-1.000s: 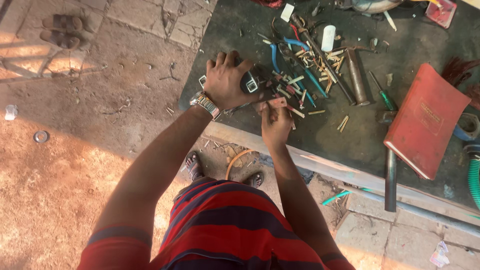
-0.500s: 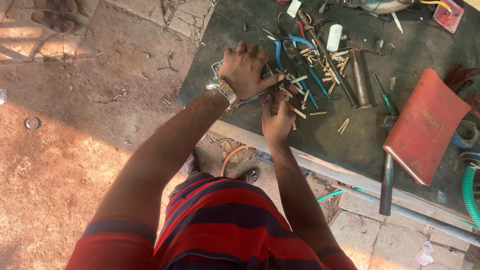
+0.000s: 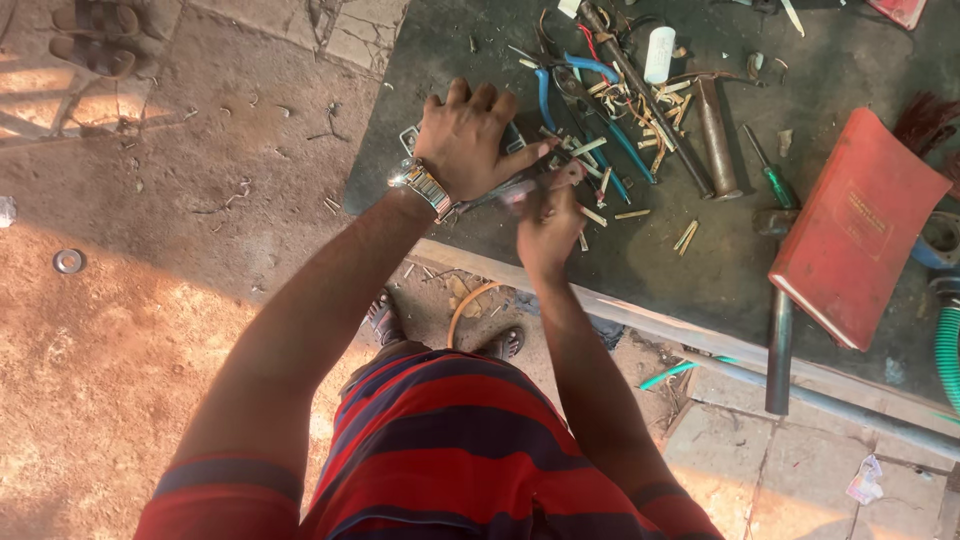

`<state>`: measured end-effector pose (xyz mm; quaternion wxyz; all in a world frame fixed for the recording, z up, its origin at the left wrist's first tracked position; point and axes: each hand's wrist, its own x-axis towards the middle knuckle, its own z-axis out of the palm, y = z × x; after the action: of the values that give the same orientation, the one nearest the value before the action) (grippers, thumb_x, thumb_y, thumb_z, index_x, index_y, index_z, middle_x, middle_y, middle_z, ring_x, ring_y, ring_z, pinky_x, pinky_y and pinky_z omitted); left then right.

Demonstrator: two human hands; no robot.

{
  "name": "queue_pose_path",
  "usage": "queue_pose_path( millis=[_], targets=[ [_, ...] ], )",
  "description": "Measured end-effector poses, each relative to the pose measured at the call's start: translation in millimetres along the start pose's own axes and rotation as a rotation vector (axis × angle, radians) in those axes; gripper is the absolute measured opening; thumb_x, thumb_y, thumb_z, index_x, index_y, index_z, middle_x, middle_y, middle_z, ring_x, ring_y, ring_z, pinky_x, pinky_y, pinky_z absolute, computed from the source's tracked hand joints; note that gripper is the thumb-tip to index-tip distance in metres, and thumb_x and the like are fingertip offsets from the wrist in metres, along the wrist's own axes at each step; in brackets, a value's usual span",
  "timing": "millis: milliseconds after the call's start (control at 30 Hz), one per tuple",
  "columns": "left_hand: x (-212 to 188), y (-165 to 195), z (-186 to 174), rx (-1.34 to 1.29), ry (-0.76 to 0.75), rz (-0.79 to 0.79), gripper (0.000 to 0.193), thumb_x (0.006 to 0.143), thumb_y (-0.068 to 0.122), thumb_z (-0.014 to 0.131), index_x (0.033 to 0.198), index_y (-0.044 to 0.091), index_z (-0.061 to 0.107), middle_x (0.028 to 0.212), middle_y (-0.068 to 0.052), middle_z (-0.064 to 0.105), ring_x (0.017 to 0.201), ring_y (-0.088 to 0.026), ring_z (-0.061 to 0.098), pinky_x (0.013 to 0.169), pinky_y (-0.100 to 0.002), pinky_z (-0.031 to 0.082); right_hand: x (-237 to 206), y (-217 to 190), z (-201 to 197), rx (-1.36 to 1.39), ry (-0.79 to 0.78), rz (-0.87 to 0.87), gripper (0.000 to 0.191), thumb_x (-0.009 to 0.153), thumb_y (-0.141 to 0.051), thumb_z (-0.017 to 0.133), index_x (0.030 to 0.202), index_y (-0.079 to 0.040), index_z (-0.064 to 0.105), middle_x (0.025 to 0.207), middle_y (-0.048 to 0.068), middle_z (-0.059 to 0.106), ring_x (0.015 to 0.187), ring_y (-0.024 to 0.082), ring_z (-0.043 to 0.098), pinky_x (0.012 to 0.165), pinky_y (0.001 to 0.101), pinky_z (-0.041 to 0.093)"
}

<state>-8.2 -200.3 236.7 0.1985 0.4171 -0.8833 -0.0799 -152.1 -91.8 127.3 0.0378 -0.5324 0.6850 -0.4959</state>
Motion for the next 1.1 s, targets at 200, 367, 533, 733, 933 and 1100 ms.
queue_pose_path(
  millis=[200,367,533,733,933,1100],
  targets=[
    [3,-2,2,0.016,0.011,0.005,0.082,0.09,0.084,0.047,0.111,0.007,0.067,0.106,-0.017,0.067,0.104,-0.036,0.061,0.076,-0.057,0.05,-19,-25,6,0.892,-0.085,0.535,0.016,0.093,-0.005,0.061,0.108,-0.002,0.056,0.077,0.01,0.071,0.062,0.022,0.076,0.053,0.0365,0.063],
    [3,1,3,0.02,0.034,0.004,0.084,0.091,0.084,0.046,0.114,0.005,0.067,0.109,-0.016,0.068,0.107,-0.037,0.061,0.078,-0.056,0.05,-4,-23,-10,0.379,-0.092,0.251,0.008,0.099,-0.001,0.061,0.105,0.005,0.062,0.077,0.018,0.075,0.066,0.025,0.078,0.056,0.0376,0.061],
    [10,3,5,0.049,-0.023,-0.002,0.086,0.09,0.085,0.046,0.11,0.005,0.068,0.108,-0.018,0.067,0.107,-0.038,0.06,0.077,-0.057,0.049,-2,-25,-9,0.512,-0.076,0.168,0.011,0.1,-0.001,0.059,0.11,0.004,0.057,0.086,0.018,0.073,0.07,0.026,0.078,0.056,0.0348,0.064],
    [14,5,6,0.012,-0.042,-0.021,0.085,0.087,0.084,0.052,0.117,0.006,0.067,0.118,-0.02,0.058,0.106,-0.041,0.058,0.078,-0.06,0.048,-11,-25,3,0.882,-0.211,0.714,0.007,0.1,0.001,0.058,0.103,0.007,0.057,0.076,0.018,0.073,0.06,0.024,0.075,0.052,0.0318,0.063],
    [26,11,1,-0.136,0.063,-0.054,0.09,0.073,0.079,0.069,0.117,0.001,0.064,0.126,-0.023,0.051,0.113,-0.043,0.057,0.084,-0.062,0.05,-1,-15,-2,0.546,-0.13,0.246,0.01,0.104,-0.001,0.058,0.106,0.008,0.061,0.08,0.019,0.074,0.062,0.025,0.076,0.054,0.033,0.064],
    [32,18,-9,-0.068,-0.055,-0.099,0.086,0.071,0.079,0.071,0.118,0.008,0.067,0.116,-0.02,0.063,0.114,-0.041,0.058,0.096,-0.073,0.035,-6,-25,-3,1.149,-0.244,1.02,0.011,0.1,-0.001,0.053,0.105,0.006,0.059,0.081,0.019,0.073,0.063,0.025,0.076,0.055,0.0335,0.065]
  ],
)
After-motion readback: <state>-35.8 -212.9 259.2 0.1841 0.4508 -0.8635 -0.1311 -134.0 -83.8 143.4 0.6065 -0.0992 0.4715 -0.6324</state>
